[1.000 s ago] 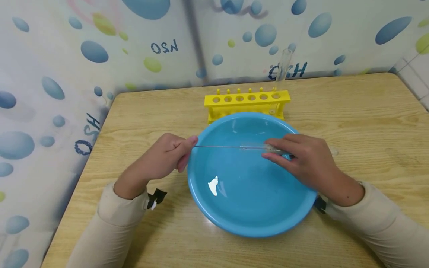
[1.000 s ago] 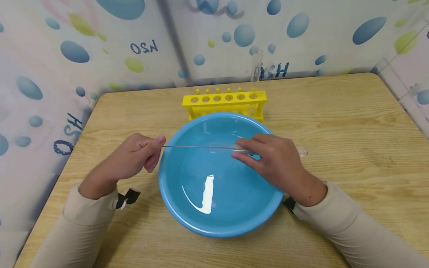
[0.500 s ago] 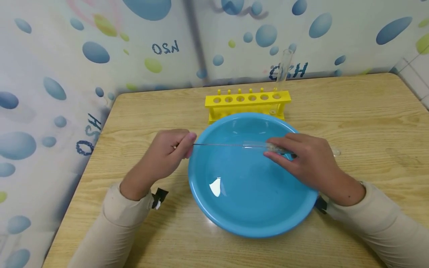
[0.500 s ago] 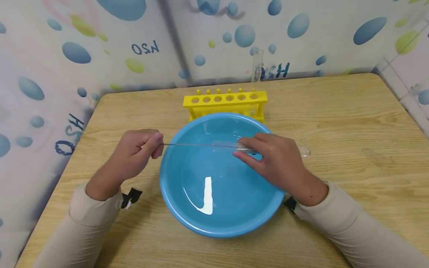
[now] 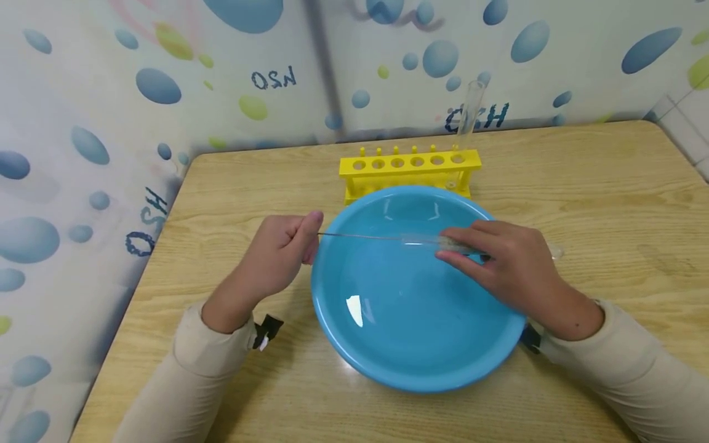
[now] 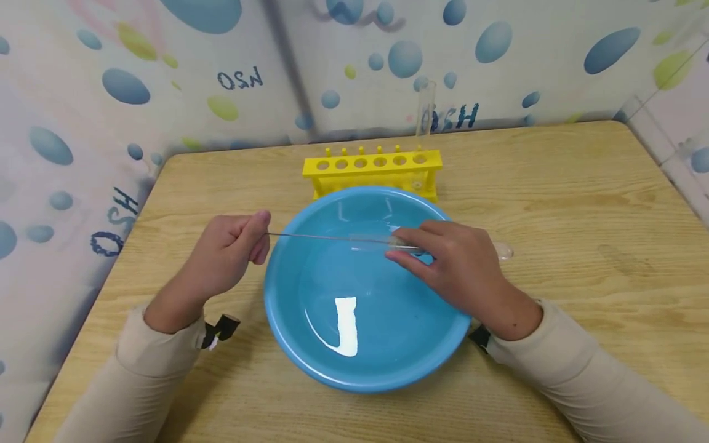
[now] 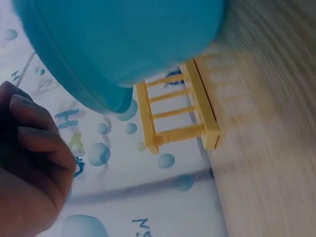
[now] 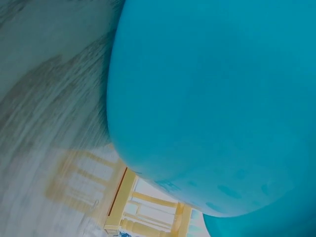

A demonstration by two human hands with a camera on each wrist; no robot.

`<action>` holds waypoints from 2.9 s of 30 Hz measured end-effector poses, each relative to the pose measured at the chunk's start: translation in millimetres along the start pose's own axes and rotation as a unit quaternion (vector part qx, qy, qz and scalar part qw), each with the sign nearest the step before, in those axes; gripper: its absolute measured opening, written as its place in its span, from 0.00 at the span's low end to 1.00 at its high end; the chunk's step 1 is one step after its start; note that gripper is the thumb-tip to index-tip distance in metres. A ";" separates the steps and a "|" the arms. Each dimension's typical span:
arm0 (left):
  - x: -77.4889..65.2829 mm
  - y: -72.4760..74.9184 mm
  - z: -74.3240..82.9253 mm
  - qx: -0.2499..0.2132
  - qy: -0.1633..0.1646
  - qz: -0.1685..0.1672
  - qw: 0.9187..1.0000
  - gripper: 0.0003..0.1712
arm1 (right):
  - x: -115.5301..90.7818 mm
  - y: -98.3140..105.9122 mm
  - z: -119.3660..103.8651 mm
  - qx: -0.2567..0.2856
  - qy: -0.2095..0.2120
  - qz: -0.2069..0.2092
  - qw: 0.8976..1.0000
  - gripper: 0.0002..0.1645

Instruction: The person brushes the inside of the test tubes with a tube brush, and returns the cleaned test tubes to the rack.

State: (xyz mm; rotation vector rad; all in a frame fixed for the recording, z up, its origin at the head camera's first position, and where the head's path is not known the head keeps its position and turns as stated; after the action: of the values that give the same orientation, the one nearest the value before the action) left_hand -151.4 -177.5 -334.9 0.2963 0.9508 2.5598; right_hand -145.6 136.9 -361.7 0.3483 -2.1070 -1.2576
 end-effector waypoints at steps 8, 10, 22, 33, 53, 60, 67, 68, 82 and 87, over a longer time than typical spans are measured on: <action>0.7 -1.4 1.0 0.176 -0.203 0.040 0.962 0.12 | -2.4 1.3 1.1 0.004 -0.006 -0.006 1.000 0.21; 0.0 -0.1 1.2 0.219 -0.243 0.043 0.944 0.15 | -2.4 1.1 1.4 0.009 -0.003 -0.008 1.000 0.21; -4.5 11.5 1.8 0.339 -0.295 0.082 0.889 0.32 | -0.3 0.0 1.1 0.003 0.013 -0.006 1.000 0.21; -4.2 14.1 -2.7 0.197 -0.258 0.048 0.945 0.36 | 0.6 -0.1 -0.6 0.002 -0.007 -0.004 1.000 0.23; -16.9 20.9 -10.7 -0.037 0.011 -0.061 0.997 0.37 | -0.1 -0.6 -0.4 0.000 0.015 0.000 1.000 0.25; -22.8 15.7 -13.3 0.047 -0.027 -0.023 0.998 0.31 | -0.2 0.3 -0.8 -0.006 0.015 -0.007 1.000 0.24; -37.5 9.2 -18.5 0.124 -0.122 0.022 0.985 0.25 | -0.5 -0.6 -1.4 -0.006 0.032 -0.031 0.999 0.23; -38.7 9.8 -19.3 0.108 -0.124 0.013 0.986 0.26 | -0.7 -0.7 -1.3 -0.009 0.036 -0.030 0.999 0.22; -42.5 26.3 -25.4 -0.009 -0.061 -0.071 0.996 0.30 | -1.2 -1.4 -1.2 -0.002 0.058 -0.013 0.998 0.39; -43.0 25.0 -27.6 0.005 -0.060 -0.053 0.997 0.30 | -1.3 -0.8 0.1 0.000 0.058 -0.017 0.998 0.32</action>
State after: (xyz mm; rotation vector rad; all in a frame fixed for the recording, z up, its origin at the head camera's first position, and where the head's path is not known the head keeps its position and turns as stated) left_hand -128.9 -229.3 -341.6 0.3877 0.9090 2.4119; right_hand -144.8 137.3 -362.9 0.4485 -2.0098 -1.2266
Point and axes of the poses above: each hand's wrist, its own x-axis towards the middle knuckle, its own y-axis out of the back of the hand, z = x × y, the point moved 2 cm from there along x, towards the middle knuckle, and after that the axes turned 8 degrees about -z, right-handed, at the moved point
